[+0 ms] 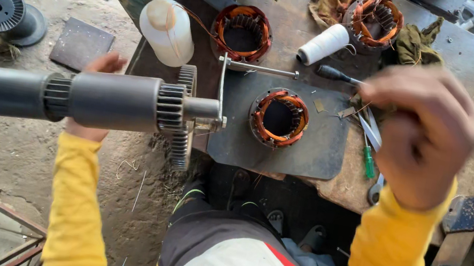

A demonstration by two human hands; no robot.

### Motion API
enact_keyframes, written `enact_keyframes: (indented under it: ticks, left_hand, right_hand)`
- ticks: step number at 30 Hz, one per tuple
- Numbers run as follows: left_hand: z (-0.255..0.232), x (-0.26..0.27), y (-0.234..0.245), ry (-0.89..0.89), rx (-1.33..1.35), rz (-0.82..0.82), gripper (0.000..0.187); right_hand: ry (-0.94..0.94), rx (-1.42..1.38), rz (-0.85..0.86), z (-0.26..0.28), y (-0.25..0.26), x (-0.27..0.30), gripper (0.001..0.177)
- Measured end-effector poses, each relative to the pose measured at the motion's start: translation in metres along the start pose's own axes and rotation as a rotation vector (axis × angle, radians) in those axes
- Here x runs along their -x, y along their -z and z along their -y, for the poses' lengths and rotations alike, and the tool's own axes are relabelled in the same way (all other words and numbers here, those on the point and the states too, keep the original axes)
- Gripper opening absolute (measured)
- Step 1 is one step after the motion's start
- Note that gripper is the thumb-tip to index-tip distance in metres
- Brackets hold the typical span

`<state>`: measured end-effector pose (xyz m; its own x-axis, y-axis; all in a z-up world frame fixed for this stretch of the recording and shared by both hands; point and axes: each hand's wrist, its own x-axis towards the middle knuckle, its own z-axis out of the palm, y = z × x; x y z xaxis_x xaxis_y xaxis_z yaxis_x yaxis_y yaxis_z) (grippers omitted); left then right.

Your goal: The person winds copper wire onto a motor stator using a manual winding machine. They use a screwdriver to guide the wire into the stator slots, then wipe the wire with a cloth and continue winding.

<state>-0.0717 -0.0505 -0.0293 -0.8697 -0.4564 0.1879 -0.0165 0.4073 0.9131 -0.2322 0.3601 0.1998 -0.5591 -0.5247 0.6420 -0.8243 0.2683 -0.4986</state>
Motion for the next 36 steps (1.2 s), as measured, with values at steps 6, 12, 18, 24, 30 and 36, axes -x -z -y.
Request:
enact_keyframes:
  ticks: [6, 12, 18, 24, 30, 36]
  left_hand:
    - [0.021, -0.107, -0.069, -0.327, 0.208, 0.073, 0.118]
    - [0.022, -0.130, -0.072, -0.106, 0.013, -0.270, 0.096]
    - [0.022, -0.150, -0.054, -0.320, -0.179, -0.363, 0.102]
    - [0.035, -0.153, -0.049, -0.292, -0.261, -0.323, 0.099]
    - [0.047, -0.162, -0.039, -0.190, -0.180, -0.320, 0.106]
    - [0.051, -0.161, -0.032, -0.225, -0.148, -0.338, 0.099]
  right_hand:
    - [0.406, 0.046, 0.414, -0.028, -0.156, -0.160, 0.011]
    - [0.298, 0.315, 0.750, -0.037, -0.280, -0.186, 0.047]
    - [0.308, 0.324, 0.841, -0.056, -0.335, -0.193, 0.039]
    - [0.475, 0.102, 0.764, -0.045, -0.325, -0.207, 0.030]
    - [0.473, 0.210, 0.906, -0.023, -0.341, -0.216, 0.045]
    - [0.522, -0.098, 0.854, -0.053, -0.359, -0.221, 0.031]
